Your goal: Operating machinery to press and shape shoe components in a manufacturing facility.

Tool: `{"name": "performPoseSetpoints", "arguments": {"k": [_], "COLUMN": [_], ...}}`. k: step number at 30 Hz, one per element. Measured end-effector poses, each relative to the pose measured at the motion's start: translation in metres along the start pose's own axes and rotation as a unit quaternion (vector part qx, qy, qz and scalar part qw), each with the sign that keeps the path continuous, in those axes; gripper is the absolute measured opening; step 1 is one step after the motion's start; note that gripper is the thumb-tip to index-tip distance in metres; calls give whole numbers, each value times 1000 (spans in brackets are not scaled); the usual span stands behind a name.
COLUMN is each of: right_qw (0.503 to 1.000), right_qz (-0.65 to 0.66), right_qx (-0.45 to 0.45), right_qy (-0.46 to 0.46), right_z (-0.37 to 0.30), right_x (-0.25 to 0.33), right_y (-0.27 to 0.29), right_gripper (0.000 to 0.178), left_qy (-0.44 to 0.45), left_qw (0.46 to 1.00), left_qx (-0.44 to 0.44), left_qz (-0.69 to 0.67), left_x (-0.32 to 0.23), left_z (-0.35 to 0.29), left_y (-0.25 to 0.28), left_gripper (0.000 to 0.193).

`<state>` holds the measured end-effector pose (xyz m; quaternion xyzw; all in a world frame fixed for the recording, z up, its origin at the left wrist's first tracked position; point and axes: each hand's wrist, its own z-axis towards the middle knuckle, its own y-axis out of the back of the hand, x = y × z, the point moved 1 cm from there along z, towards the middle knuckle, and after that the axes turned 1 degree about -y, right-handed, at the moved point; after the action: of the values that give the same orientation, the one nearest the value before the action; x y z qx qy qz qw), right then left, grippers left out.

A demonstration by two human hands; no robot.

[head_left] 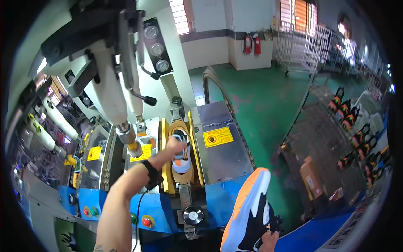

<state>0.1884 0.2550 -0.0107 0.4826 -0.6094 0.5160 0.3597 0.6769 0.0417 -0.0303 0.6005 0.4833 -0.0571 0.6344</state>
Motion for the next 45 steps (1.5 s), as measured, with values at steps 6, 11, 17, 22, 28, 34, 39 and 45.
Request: {"name": "performPoseSetpoints", "arguments": {"k": [6,11,17,22,28,34,39,45], "right_qw": [997,944,862,774,787,760,716,503], "right_qz": [-37,-188,-338,-520,-509,-593,-572,-441], "right_qx": [60,85,334,161,171,201,197,587], "right_qy": [-35,-256,-176,324,304,176,348,456], "right_z": [24,122,222,242,257,241,124,-51], "right_x": [-2,20,-12,-101,-138,-94,-68,-106], "right_y": [-48,-193,-387,-401,-378,-391,-386,-409], "right_gripper": [39,37,34,51,53,62,58,65], "left_qy": [-128,61,170,338,439,409,278,396], "left_qw": [982,849,765,645,581,616,644,618], "left_qx": [141,78,-288,-363,-340,-285,-292,-195], "left_qz": [12,-519,-550,-581,-596,-610,-650,-651], "left_x": [6,84,141,214,267,308,320,329], "left_z": [-122,-336,-519,-589,-595,-592,-574,-549], "left_y": [91,130,111,62,25,38,46,63], "left_gripper": [41,65,68,60,51,42,49,23]}}
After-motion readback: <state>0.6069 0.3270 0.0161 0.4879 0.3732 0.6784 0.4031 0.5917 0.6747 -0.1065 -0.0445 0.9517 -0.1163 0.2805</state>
